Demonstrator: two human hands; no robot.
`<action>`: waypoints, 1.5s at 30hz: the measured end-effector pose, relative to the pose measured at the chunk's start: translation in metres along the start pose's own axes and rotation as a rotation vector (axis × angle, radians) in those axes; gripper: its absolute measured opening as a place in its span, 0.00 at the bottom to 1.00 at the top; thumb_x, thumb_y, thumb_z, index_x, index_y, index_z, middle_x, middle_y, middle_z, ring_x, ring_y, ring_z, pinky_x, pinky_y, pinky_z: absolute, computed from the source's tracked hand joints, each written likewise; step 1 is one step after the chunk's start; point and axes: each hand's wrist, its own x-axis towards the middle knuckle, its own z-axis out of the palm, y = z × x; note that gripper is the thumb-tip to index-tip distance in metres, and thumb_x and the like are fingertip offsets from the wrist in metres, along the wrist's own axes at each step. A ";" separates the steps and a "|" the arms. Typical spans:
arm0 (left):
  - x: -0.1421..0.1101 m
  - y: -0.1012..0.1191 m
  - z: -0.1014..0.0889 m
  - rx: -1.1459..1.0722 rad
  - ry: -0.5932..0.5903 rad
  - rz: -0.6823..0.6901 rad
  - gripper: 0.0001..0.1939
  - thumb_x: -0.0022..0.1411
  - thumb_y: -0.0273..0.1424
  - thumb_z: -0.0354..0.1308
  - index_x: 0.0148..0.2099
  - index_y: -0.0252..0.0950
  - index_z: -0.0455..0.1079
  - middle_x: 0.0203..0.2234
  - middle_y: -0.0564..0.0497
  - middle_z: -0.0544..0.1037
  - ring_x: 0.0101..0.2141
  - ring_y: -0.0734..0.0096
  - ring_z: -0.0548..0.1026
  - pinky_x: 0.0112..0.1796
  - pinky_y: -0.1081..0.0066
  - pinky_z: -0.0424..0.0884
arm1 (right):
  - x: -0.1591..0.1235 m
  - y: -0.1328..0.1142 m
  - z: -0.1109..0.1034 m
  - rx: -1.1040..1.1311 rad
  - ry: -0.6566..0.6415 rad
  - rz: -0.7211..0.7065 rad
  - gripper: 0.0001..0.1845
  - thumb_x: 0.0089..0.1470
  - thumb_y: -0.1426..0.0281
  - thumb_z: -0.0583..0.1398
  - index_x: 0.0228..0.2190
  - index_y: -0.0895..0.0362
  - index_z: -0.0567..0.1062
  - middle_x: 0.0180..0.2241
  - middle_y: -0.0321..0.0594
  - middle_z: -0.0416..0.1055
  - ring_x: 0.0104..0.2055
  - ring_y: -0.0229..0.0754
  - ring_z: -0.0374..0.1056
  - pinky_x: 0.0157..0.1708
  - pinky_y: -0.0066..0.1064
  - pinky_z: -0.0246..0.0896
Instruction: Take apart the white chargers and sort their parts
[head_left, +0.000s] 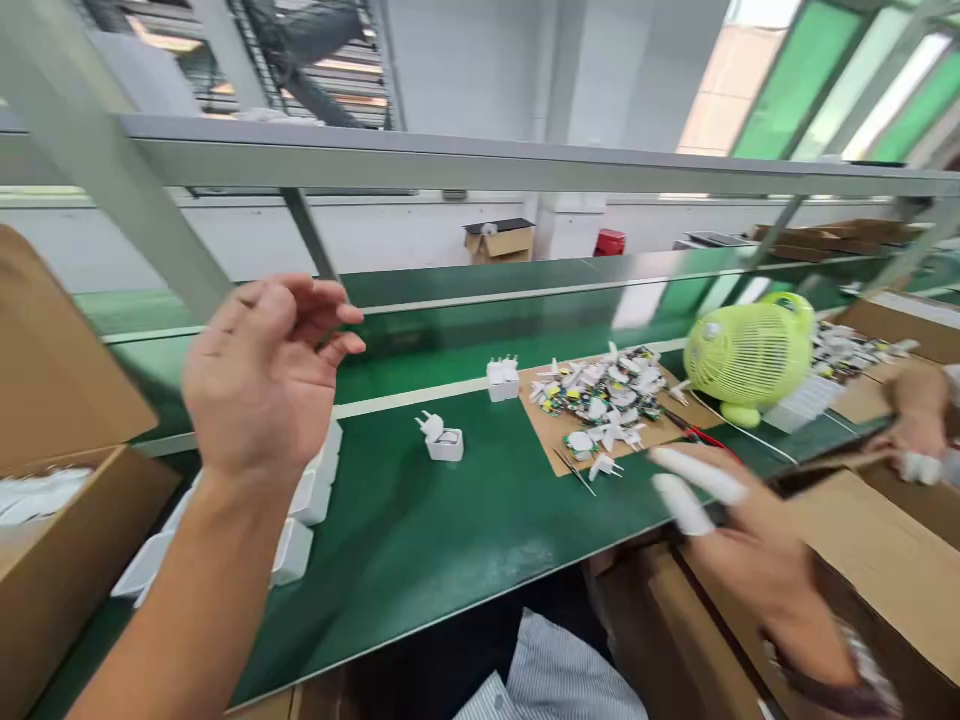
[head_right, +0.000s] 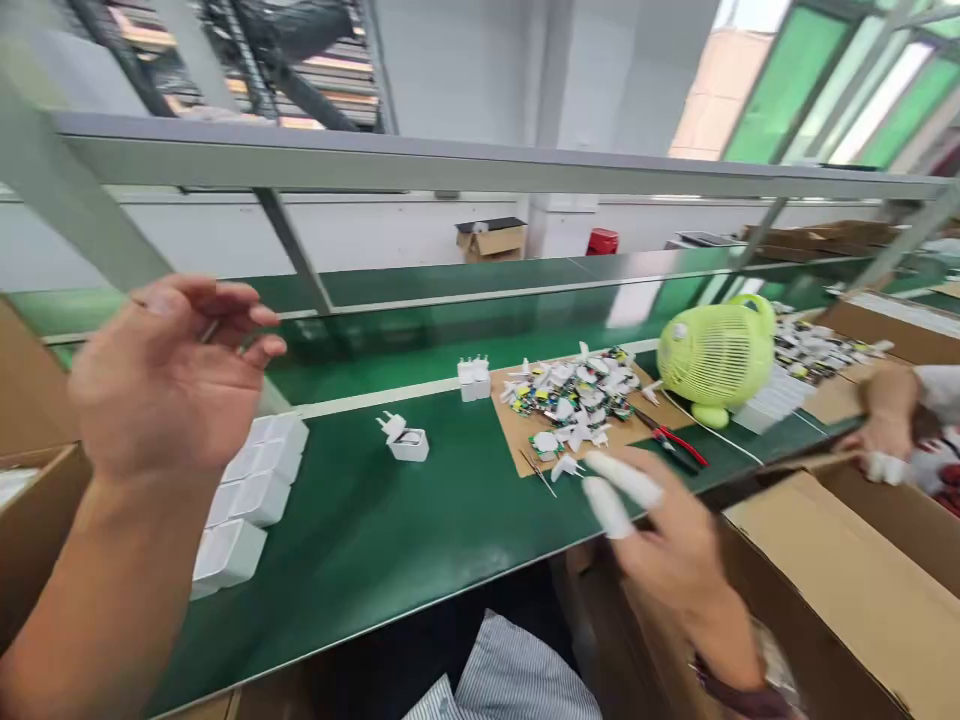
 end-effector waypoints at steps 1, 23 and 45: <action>-0.008 -0.008 -0.014 0.078 0.009 0.005 0.10 0.59 0.35 0.70 0.39 0.34 0.78 0.35 0.49 0.81 0.34 0.68 0.79 0.30 0.72 0.75 | 0.011 -0.002 0.032 0.042 -0.120 -0.081 0.20 0.65 0.72 0.62 0.57 0.48 0.75 0.52 0.44 0.77 0.52 0.47 0.76 0.54 0.42 0.75; -0.130 -0.168 -0.107 0.624 -0.378 -0.316 0.62 0.56 0.37 0.76 0.77 0.50 0.36 0.66 0.37 0.67 0.62 0.47 0.71 0.61 0.49 0.68 | 0.030 0.006 0.264 0.286 -0.572 -0.271 0.19 0.55 0.81 0.56 0.47 0.56 0.74 0.50 0.53 0.74 0.41 0.49 0.76 0.35 0.38 0.77; -0.113 -0.160 -0.100 0.630 0.105 -0.676 0.16 0.66 0.44 0.65 0.43 0.37 0.82 0.30 0.48 0.85 0.29 0.65 0.83 0.30 0.71 0.79 | 0.013 -0.008 0.260 0.560 -0.629 0.215 0.16 0.63 0.73 0.61 0.52 0.51 0.72 0.53 0.46 0.78 0.52 0.47 0.78 0.51 0.40 0.78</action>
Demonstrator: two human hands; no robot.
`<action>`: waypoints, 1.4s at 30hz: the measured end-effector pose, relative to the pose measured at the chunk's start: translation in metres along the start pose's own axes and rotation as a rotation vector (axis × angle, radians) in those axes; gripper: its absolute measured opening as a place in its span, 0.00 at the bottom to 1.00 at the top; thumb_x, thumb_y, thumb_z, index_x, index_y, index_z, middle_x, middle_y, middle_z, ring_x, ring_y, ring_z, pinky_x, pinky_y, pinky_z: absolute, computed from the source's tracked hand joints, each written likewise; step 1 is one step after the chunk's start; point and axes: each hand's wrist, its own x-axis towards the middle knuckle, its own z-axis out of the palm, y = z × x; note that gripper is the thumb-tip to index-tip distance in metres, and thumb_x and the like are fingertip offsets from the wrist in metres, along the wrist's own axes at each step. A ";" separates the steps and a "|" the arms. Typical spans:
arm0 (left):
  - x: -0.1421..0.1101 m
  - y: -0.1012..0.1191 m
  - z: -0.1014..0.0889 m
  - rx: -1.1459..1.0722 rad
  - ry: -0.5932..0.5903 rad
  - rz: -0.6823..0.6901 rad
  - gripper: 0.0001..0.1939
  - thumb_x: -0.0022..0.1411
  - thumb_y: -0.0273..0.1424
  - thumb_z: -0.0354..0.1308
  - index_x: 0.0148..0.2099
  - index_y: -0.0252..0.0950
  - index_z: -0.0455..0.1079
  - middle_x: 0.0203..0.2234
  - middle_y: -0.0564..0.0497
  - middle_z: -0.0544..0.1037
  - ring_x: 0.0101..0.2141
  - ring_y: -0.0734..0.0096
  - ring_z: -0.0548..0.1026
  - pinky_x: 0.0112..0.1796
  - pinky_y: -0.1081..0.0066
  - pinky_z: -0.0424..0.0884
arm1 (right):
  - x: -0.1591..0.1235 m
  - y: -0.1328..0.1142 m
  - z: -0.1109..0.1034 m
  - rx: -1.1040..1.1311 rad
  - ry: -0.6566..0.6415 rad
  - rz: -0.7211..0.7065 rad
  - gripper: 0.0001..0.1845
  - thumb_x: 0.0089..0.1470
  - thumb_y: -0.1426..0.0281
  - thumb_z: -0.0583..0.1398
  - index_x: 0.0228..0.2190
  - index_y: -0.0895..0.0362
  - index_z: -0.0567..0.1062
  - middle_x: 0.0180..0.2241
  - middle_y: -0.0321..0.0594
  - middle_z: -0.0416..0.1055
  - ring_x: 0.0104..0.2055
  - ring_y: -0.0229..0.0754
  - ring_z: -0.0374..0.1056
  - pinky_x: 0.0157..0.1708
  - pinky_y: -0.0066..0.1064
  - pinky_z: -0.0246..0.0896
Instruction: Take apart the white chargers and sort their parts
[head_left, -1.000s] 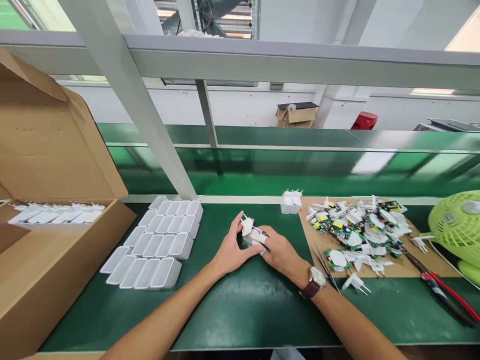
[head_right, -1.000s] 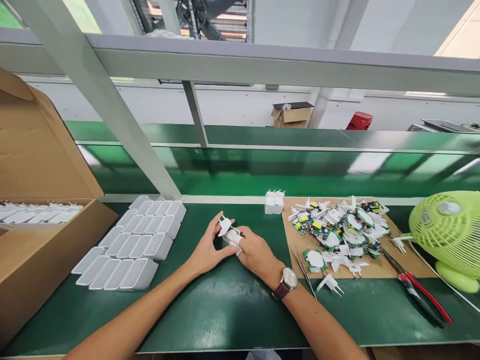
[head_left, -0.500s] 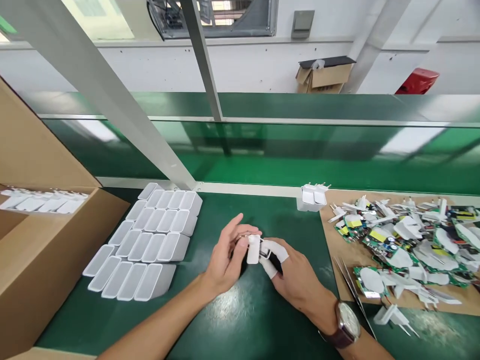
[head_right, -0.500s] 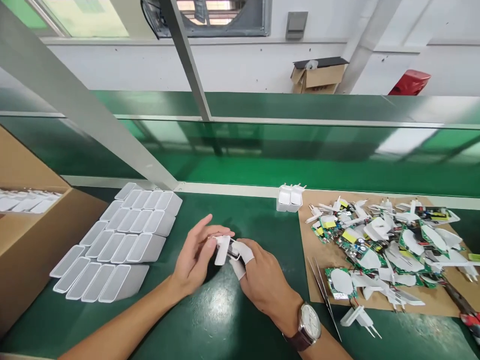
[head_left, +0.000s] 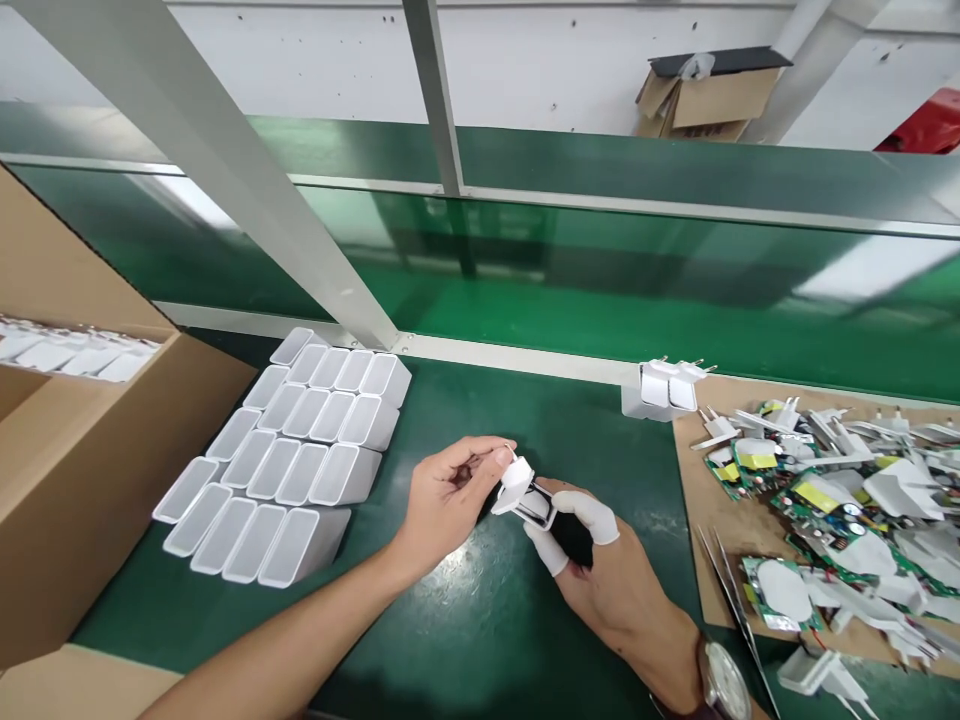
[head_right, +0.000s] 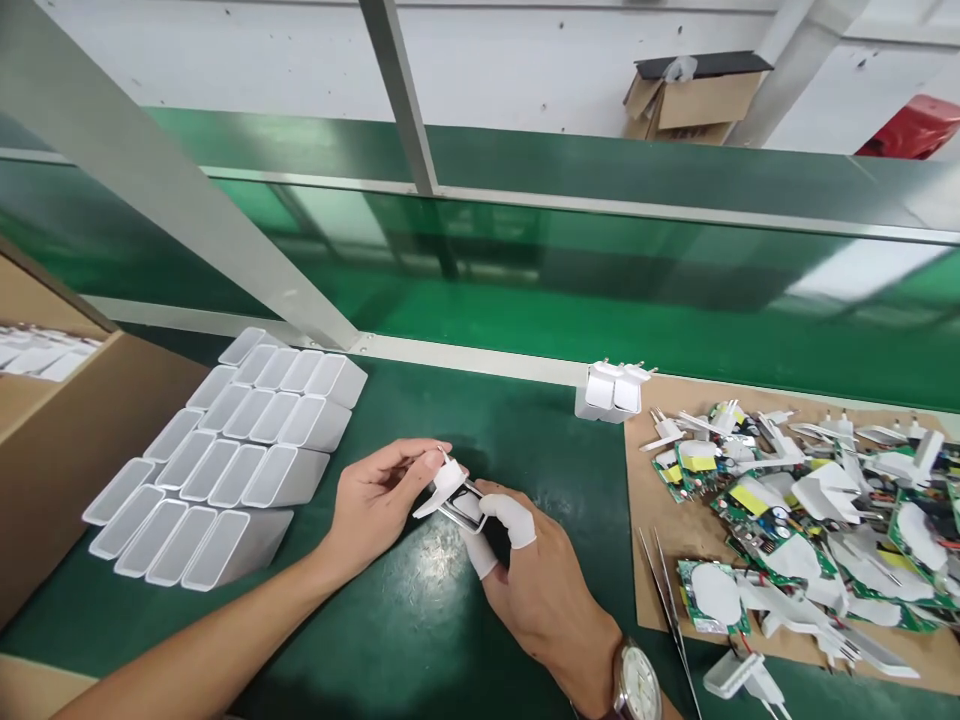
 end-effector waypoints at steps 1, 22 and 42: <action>0.001 0.001 0.000 0.000 0.012 0.000 0.16 0.65 0.45 0.66 0.42 0.37 0.83 0.30 0.48 0.85 0.28 0.66 0.82 0.29 0.72 0.79 | 0.000 -0.001 -0.001 0.003 -0.001 -0.001 0.16 0.63 0.73 0.61 0.52 0.51 0.72 0.53 0.46 0.78 0.52 0.47 0.78 0.52 0.40 0.78; 0.003 0.002 0.001 -0.071 -0.005 -0.012 0.18 0.62 0.47 0.68 0.41 0.37 0.83 0.32 0.48 0.86 0.31 0.66 0.82 0.33 0.72 0.79 | 0.006 -0.006 -0.006 -0.136 -0.007 -0.180 0.20 0.64 0.75 0.60 0.56 0.50 0.68 0.52 0.46 0.79 0.52 0.49 0.78 0.49 0.40 0.79; 0.002 -0.008 0.001 -0.069 -0.142 0.175 0.34 0.65 0.50 0.64 0.66 0.35 0.67 0.45 0.42 0.84 0.45 0.57 0.83 0.51 0.57 0.79 | 0.015 0.001 -0.007 0.214 0.069 0.014 0.14 0.64 0.64 0.61 0.50 0.53 0.77 0.47 0.47 0.78 0.48 0.48 0.77 0.47 0.42 0.78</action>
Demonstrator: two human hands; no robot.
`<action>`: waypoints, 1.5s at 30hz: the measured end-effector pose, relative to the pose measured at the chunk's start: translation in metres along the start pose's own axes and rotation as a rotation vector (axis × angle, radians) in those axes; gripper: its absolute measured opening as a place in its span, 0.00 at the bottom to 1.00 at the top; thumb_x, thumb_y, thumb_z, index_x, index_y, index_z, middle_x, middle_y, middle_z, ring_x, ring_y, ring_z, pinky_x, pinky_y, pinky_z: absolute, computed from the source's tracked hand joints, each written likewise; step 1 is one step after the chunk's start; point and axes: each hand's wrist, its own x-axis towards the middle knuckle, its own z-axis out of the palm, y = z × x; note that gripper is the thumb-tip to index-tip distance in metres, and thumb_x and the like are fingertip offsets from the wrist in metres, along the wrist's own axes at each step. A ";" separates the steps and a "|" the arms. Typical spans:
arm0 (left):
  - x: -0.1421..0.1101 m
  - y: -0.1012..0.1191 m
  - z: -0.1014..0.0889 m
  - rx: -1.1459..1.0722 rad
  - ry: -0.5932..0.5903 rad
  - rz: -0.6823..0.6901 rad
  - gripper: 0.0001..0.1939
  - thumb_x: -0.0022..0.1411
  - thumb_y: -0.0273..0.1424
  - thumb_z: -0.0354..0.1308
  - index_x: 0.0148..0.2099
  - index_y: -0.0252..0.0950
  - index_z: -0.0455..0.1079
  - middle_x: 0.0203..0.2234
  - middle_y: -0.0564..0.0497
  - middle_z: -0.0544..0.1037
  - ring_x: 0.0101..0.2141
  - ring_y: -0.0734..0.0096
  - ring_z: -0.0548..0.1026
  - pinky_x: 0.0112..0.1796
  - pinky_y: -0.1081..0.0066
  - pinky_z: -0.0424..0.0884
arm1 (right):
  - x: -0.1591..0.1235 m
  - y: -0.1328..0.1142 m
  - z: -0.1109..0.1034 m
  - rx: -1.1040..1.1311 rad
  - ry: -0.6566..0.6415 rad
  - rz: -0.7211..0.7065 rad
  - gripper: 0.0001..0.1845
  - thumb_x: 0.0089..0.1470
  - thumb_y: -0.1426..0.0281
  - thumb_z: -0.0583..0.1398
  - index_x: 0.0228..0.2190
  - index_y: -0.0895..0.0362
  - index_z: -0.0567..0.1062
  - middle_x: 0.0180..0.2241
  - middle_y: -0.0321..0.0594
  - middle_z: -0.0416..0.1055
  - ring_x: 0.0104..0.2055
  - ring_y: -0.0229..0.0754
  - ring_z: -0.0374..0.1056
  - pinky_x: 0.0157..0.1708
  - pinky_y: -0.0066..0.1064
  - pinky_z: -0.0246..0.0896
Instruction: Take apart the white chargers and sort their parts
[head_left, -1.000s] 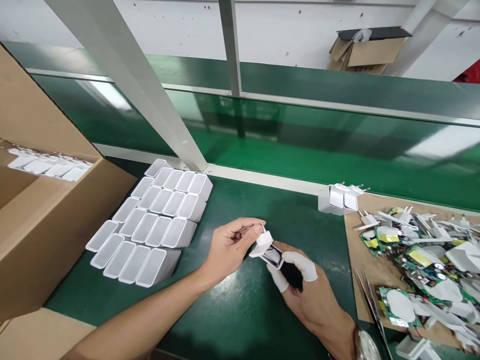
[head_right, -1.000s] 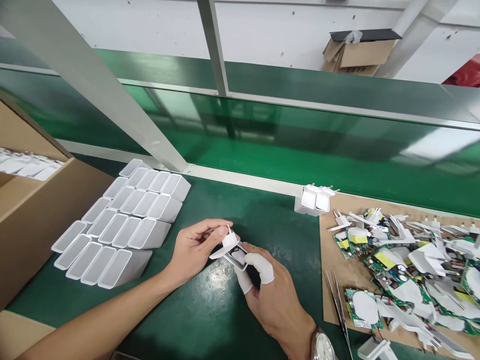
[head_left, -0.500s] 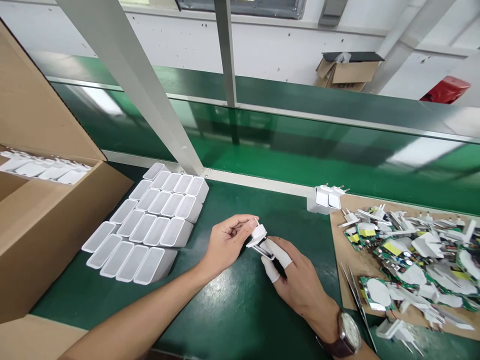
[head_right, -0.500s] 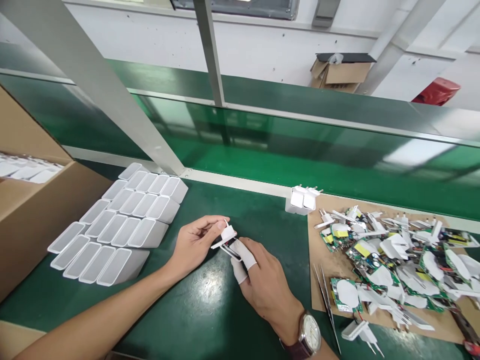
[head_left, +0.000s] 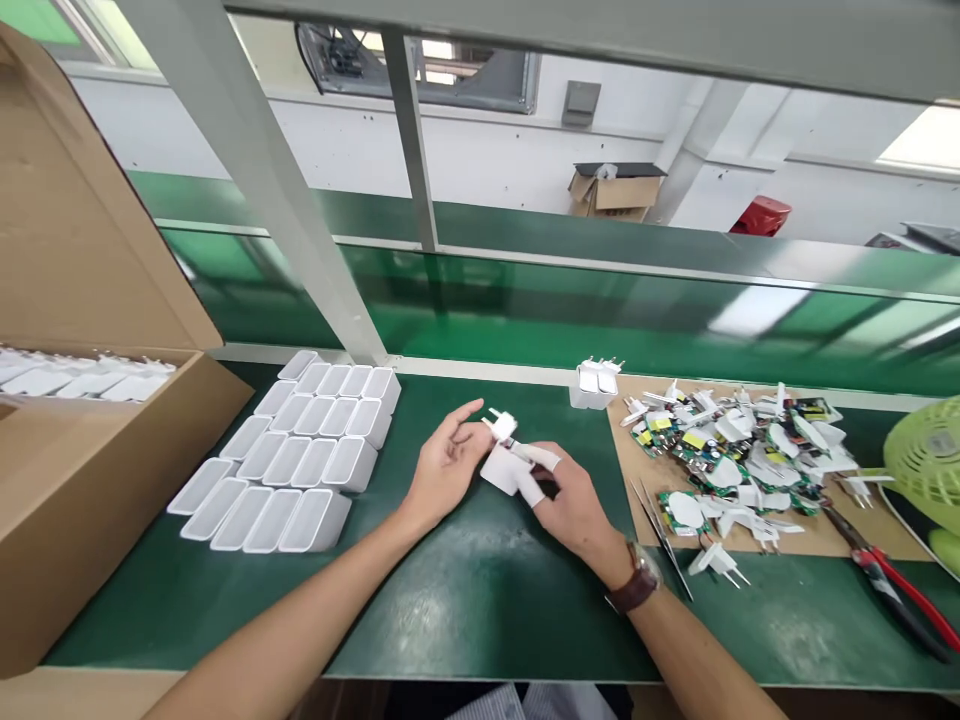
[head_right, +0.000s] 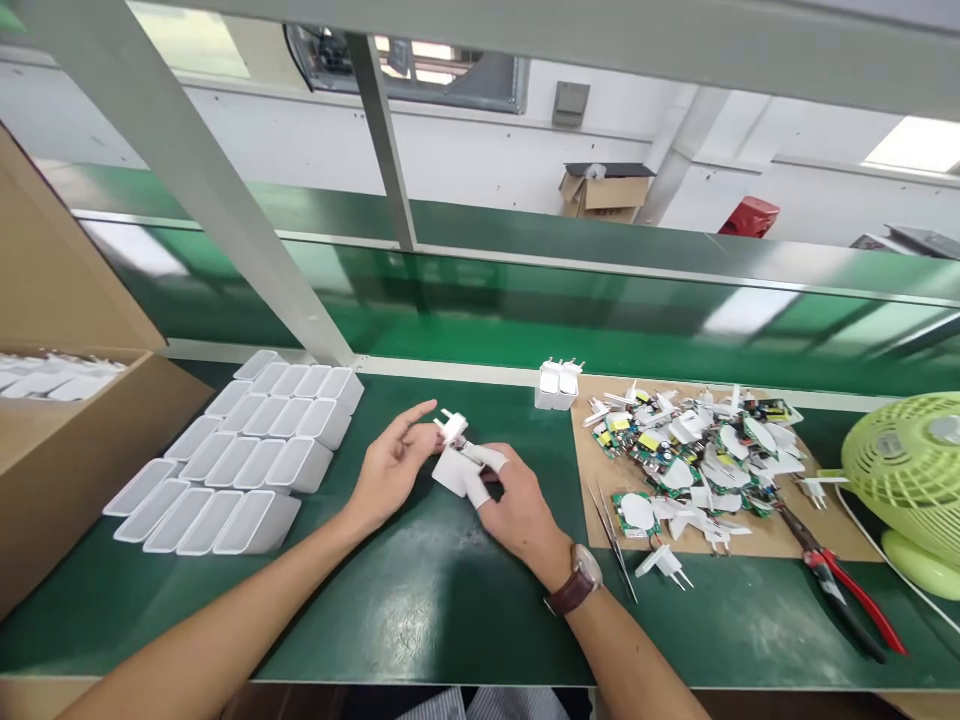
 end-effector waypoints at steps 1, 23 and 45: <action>-0.004 0.000 0.000 0.035 -0.069 0.070 0.41 0.62 0.49 0.68 0.70 0.38 0.61 0.51 0.41 0.82 0.51 0.53 0.81 0.56 0.54 0.76 | 0.002 -0.002 -0.001 0.210 0.008 0.141 0.15 0.62 0.61 0.63 0.48 0.53 0.78 0.44 0.45 0.80 0.46 0.48 0.78 0.45 0.41 0.79; -0.020 -0.011 0.014 0.521 -0.072 0.496 0.39 0.63 0.50 0.67 0.70 0.45 0.59 0.58 0.40 0.71 0.57 0.51 0.74 0.57 0.53 0.74 | 0.013 -0.023 0.002 0.758 -0.084 0.575 0.18 0.48 0.53 0.69 0.31 0.55 0.78 0.29 0.41 0.80 0.38 0.52 0.79 0.39 0.41 0.76; -0.022 0.000 0.011 0.487 -0.063 0.304 0.30 0.60 0.48 0.71 0.58 0.42 0.67 0.59 0.42 0.74 0.59 0.49 0.74 0.58 0.49 0.72 | -0.001 0.000 -0.008 -0.052 0.126 -0.004 0.10 0.60 0.66 0.64 0.43 0.52 0.78 0.48 0.46 0.77 0.49 0.49 0.74 0.51 0.43 0.71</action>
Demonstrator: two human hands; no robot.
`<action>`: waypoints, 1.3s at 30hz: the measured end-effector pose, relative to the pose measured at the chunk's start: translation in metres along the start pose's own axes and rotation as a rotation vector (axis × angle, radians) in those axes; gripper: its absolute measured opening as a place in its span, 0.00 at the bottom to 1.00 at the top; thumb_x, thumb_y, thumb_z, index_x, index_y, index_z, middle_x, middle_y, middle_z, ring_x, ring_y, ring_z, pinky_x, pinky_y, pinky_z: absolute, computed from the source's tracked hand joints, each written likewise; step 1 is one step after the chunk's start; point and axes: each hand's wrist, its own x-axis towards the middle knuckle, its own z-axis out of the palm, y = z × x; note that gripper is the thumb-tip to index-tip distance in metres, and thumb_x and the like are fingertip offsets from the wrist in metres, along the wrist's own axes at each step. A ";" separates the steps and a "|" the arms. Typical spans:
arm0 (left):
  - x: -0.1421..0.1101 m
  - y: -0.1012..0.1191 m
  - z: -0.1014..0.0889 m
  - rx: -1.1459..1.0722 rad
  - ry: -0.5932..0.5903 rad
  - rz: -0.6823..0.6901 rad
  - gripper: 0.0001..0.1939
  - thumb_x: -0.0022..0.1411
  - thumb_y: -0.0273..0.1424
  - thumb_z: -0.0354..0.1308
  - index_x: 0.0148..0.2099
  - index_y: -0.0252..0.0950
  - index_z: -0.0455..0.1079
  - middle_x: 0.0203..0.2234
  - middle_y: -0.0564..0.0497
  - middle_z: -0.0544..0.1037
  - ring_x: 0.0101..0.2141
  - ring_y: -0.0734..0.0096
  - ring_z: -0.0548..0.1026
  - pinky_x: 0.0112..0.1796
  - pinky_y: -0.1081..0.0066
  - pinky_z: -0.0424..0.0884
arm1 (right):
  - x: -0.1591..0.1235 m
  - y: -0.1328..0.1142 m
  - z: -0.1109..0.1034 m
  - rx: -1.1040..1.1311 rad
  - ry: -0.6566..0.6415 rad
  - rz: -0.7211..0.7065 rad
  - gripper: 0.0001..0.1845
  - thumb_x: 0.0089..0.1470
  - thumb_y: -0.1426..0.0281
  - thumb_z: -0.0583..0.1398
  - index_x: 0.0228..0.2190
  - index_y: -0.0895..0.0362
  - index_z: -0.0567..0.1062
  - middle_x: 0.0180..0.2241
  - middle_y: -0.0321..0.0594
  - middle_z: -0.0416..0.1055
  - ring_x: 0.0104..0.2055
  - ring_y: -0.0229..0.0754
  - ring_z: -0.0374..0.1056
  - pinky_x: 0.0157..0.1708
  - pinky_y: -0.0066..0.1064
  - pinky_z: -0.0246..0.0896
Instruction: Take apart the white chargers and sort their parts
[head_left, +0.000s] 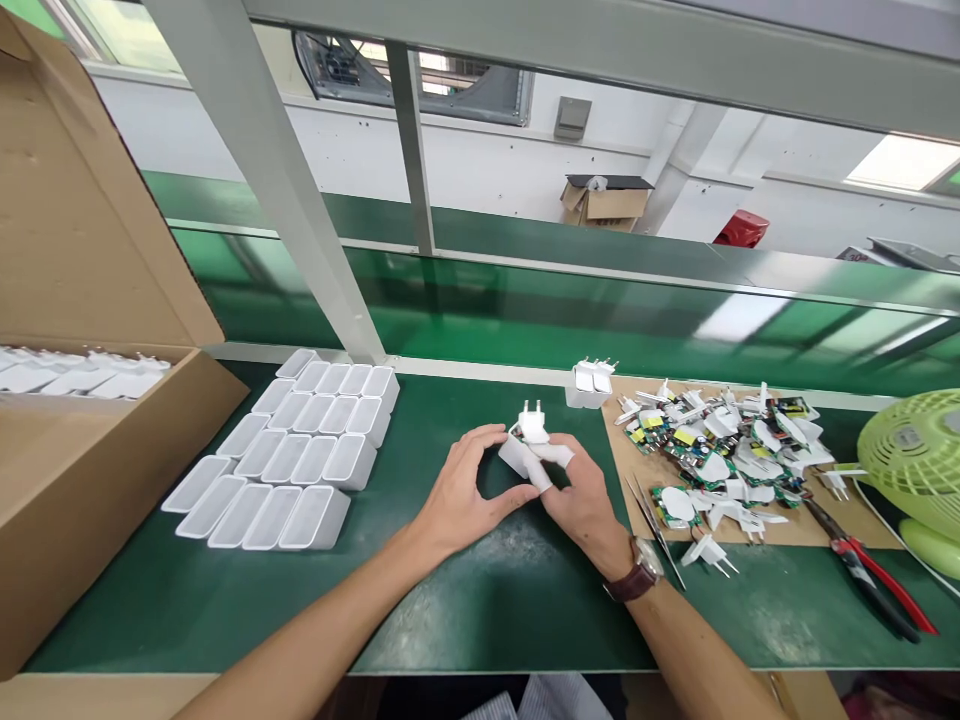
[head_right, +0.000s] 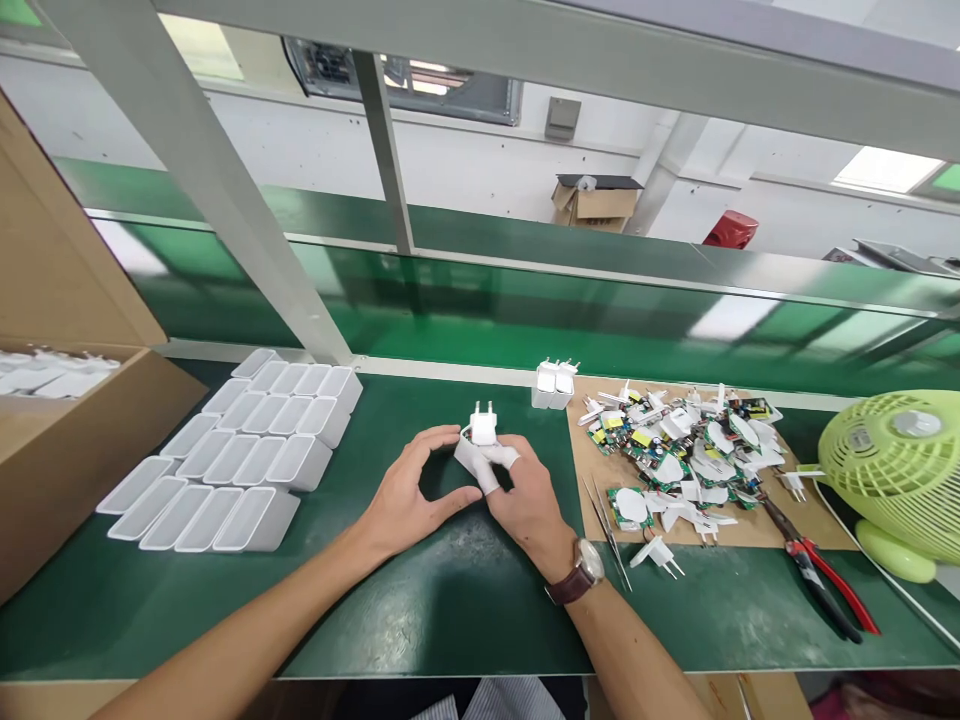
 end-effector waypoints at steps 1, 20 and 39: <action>0.000 0.000 0.000 -0.016 -0.002 -0.020 0.28 0.61 0.46 0.70 0.57 0.42 0.67 0.59 0.43 0.75 0.58 0.51 0.75 0.57 0.50 0.73 | -0.002 0.003 -0.001 -0.136 -0.024 -0.102 0.09 0.61 0.67 0.62 0.43 0.52 0.78 0.48 0.47 0.76 0.49 0.50 0.74 0.50 0.44 0.72; 0.021 -0.009 -0.005 -0.162 -0.134 0.233 0.07 0.67 0.28 0.66 0.47 0.39 0.76 0.56 0.42 0.79 0.57 0.56 0.77 0.57 0.54 0.75 | 0.006 0.019 0.010 0.121 -0.309 0.289 0.53 0.51 0.67 0.70 0.71 0.54 0.52 0.34 0.34 0.70 0.35 0.43 0.69 0.38 0.39 0.66; 0.023 -0.010 -0.017 -0.035 -0.122 0.256 0.11 0.67 0.33 0.67 0.51 0.41 0.79 0.53 0.42 0.82 0.56 0.54 0.80 0.56 0.53 0.78 | 0.007 0.015 0.010 0.062 -0.303 0.247 0.54 0.52 0.67 0.71 0.71 0.57 0.51 0.30 0.29 0.69 0.34 0.40 0.69 0.41 0.38 0.66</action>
